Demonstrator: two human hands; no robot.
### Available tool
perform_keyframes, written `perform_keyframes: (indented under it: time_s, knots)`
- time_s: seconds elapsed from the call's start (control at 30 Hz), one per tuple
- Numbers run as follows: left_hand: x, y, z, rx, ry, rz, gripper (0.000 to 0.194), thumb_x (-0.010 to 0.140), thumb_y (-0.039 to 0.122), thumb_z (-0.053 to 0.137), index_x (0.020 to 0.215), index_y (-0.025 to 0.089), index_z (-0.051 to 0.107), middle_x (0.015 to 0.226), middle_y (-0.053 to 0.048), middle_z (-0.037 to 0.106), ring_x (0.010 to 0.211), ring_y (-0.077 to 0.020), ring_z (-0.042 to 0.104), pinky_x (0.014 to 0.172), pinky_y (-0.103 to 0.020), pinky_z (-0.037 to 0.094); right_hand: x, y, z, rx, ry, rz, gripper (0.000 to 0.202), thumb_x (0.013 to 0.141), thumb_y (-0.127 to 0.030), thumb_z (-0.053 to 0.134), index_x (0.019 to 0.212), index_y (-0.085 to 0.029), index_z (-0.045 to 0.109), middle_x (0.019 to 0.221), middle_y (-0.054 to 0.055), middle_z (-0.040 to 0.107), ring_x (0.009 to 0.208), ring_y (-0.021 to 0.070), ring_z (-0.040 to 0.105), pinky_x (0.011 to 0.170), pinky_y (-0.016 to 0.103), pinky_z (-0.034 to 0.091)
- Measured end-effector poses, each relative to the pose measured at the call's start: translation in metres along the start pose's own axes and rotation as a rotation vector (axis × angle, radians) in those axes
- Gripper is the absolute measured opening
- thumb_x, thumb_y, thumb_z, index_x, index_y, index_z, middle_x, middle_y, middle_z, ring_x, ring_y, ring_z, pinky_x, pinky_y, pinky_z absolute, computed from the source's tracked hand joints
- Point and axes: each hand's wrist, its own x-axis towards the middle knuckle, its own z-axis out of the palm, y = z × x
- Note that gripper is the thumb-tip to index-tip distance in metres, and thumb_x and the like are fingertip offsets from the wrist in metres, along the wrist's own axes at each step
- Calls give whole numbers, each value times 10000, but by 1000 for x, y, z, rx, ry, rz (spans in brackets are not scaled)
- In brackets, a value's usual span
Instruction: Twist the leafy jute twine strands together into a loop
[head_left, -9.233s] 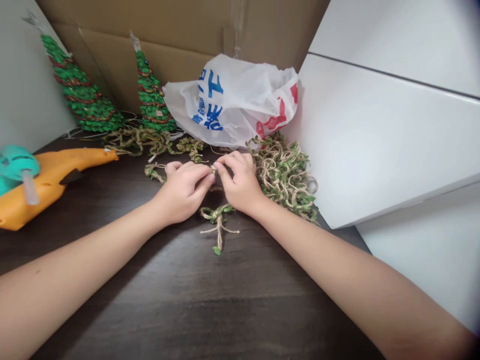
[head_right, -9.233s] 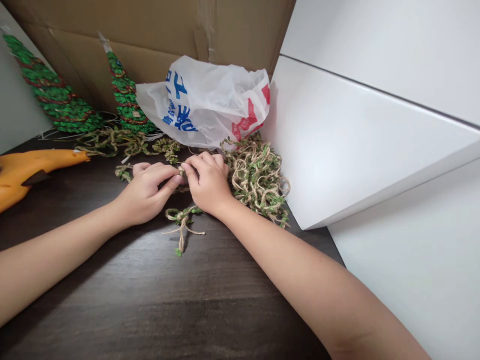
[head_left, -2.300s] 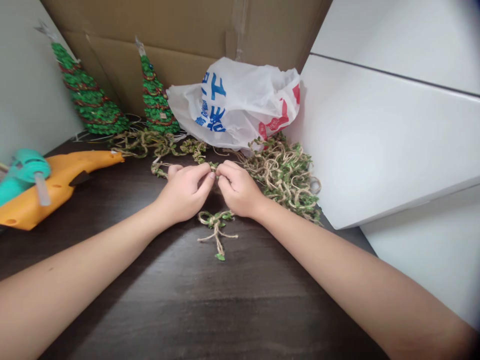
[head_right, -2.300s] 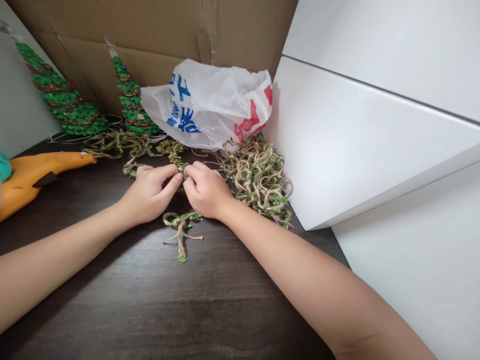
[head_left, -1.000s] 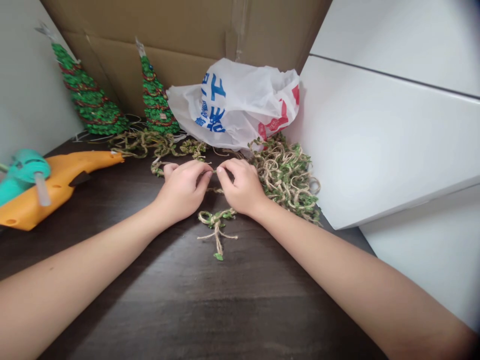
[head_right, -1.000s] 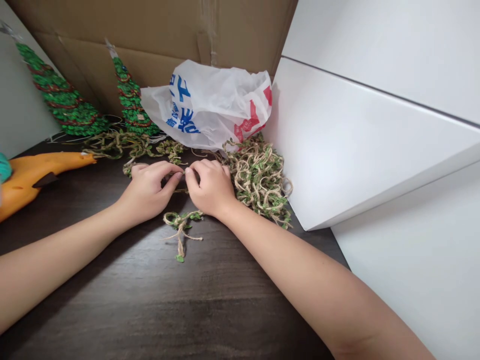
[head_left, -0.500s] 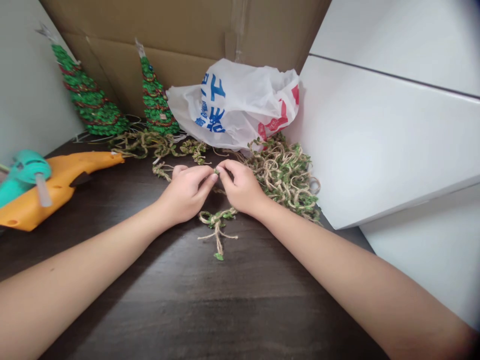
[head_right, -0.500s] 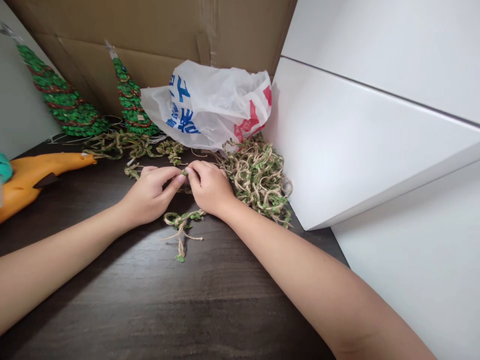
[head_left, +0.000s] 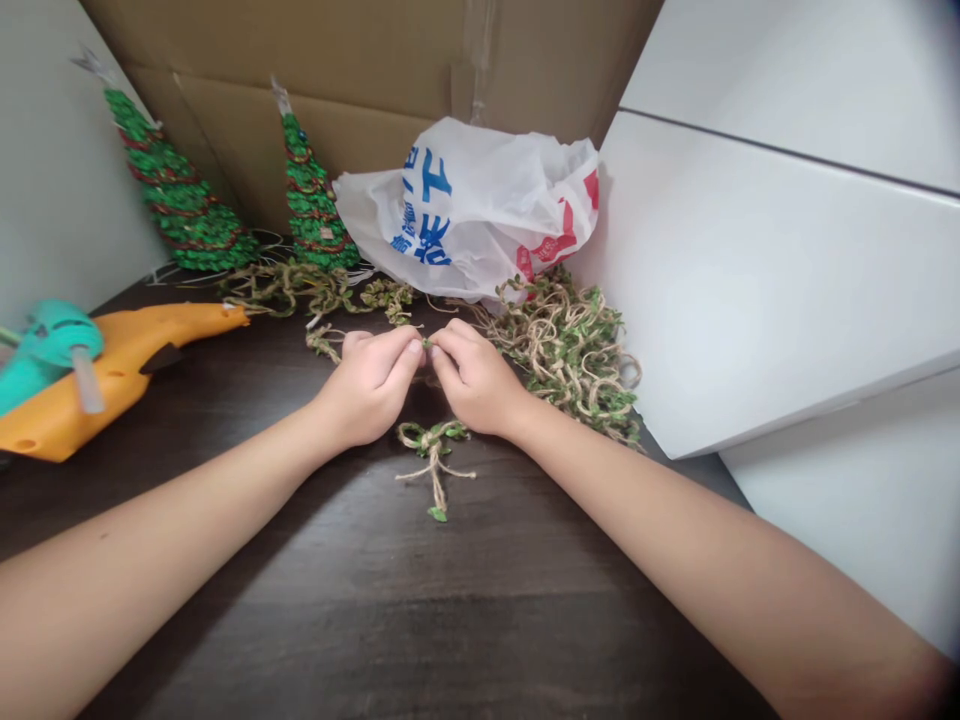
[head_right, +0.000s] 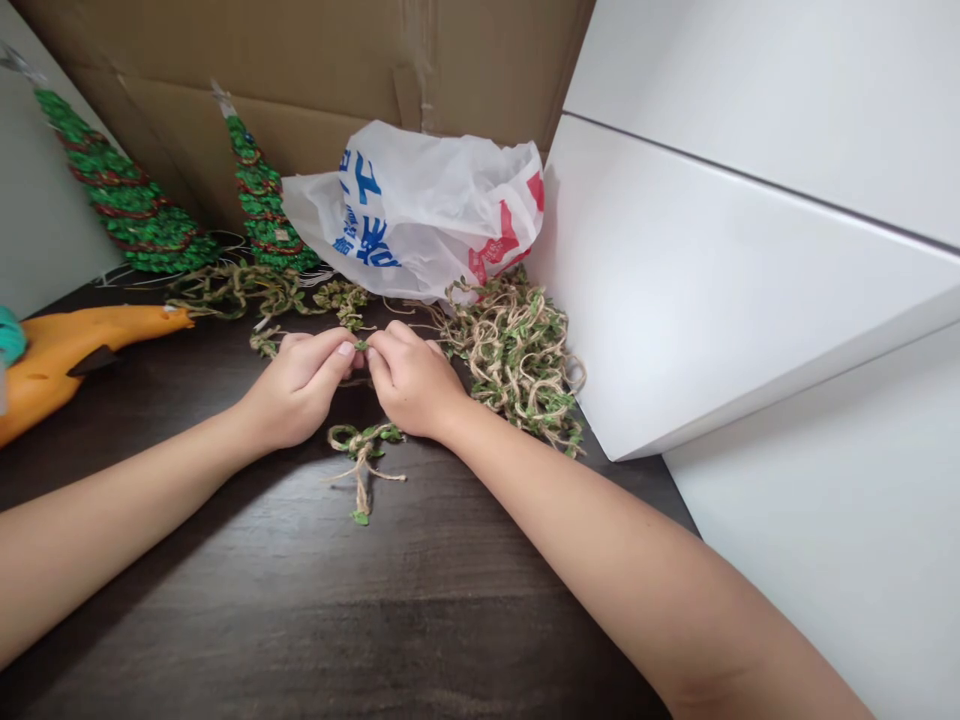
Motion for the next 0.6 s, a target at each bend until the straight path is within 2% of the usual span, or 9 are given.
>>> perform_keyframes:
  time_s: [0.2,0.4,0.53,0.6]
  knots:
    - [0,3,1,157,-1,-22,286,971,336,389,762,186,515,695,0,620,703,-182,578,851,-413,329,0,1,0,43,35,4,239,999,-269,347,840,-211,516,912,39,516,876,173,530,863,343,454]
    - [0,4,1,230,-10,-38,272,932,304,404,706,187,499,676,-17,622,710,-198,572,827,-422,311,0,-1,-2,122,95,-4,294,999,-301,369,724,-217,431,804,11,484,784,149,502,782,311,417]
    - [0,4,2,260,-1,-44,296,934,320,408,682,187,489,671,-24,622,738,-214,576,819,-427,304,1,-3,-3,129,132,-9,375,973,-348,473,639,-216,363,697,-18,433,697,130,455,700,298,373]
    - [0,4,2,264,1,-47,319,954,356,399,705,191,510,678,-28,629,767,-224,586,821,-427,305,2,-2,-3,138,192,8,386,962,-346,500,628,-216,358,669,-26,422,682,126,448,693,294,370]
